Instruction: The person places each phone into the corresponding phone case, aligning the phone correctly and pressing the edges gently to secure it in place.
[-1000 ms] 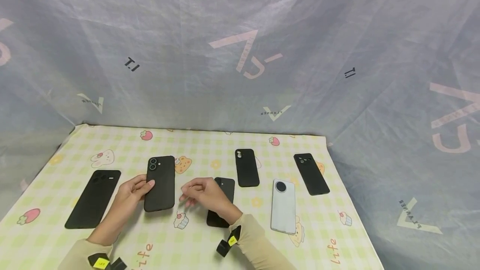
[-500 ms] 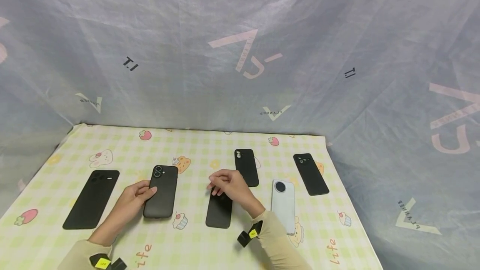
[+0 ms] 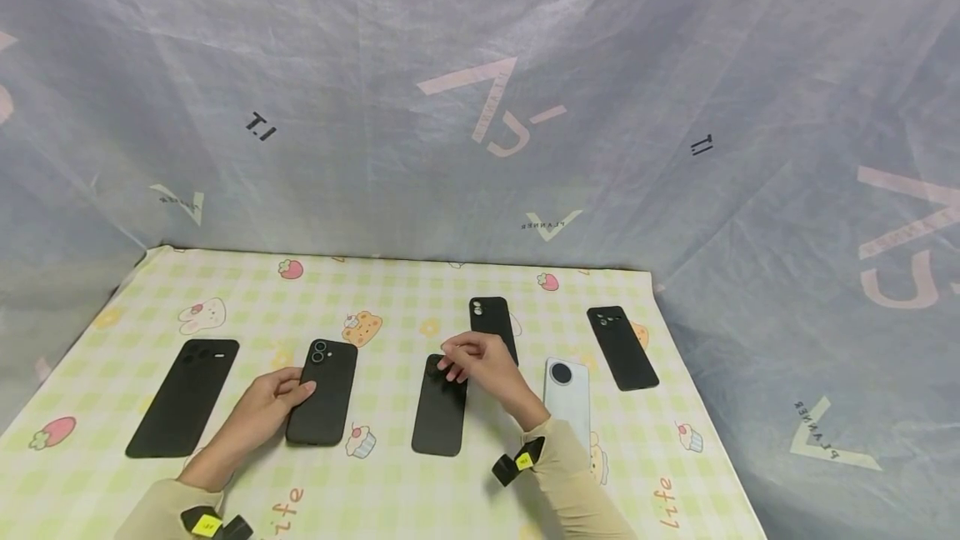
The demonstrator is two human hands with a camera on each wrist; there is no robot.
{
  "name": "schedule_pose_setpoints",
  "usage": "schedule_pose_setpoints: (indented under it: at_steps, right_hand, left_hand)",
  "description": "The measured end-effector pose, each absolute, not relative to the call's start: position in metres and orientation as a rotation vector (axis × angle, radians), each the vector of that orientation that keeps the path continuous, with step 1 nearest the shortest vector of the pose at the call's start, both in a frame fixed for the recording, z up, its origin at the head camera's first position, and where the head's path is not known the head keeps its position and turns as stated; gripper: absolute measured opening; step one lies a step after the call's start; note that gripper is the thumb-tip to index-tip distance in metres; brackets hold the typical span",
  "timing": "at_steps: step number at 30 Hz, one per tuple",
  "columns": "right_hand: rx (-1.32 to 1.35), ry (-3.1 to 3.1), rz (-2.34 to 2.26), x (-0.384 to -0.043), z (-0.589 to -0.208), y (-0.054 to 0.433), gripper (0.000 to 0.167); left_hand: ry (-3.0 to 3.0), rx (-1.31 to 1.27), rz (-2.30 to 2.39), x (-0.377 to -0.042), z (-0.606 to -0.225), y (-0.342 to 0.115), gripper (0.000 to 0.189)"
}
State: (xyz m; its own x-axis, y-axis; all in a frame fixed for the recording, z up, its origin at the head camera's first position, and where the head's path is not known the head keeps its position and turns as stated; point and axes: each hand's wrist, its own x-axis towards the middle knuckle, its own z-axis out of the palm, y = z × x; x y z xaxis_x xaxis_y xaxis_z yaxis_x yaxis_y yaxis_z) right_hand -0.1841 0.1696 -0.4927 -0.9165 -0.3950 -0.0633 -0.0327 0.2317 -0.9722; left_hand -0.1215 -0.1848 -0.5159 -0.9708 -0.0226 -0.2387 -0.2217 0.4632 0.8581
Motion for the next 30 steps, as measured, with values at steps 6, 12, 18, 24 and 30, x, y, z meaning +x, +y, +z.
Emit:
schedule_pose_setpoints:
  at_steps: [6,12,18,24,30]
  right_hand:
    - [-0.379,2.217,-1.727,-0.185,-0.493,0.171,0.039]
    - [-0.380,2.229,-1.728,-0.186,-0.492,0.172,0.038]
    - [-0.388,2.285,-1.710,-0.188,-0.490,0.176,0.036]
    - [-0.370,2.338,-1.697,-0.192,-0.491,0.182,0.037]
    - [-0.283,2.383,-1.695,-0.199,-0.491,0.186,0.039]
  left_hand:
    - [2.519,-0.232,1.496,-0.122,-0.518,-0.185,0.049]
    - [2.660,-0.176,1.349,-0.120,-0.519,-0.184,0.053]
    - [2.812,-0.174,1.206,-0.112,-0.515,-0.178,0.062]
    - [2.899,-0.207,1.097,-0.109,-0.513,-0.175,0.063]
    - [2.919,-0.176,1.061,-0.109,-0.513,-0.172,0.060]
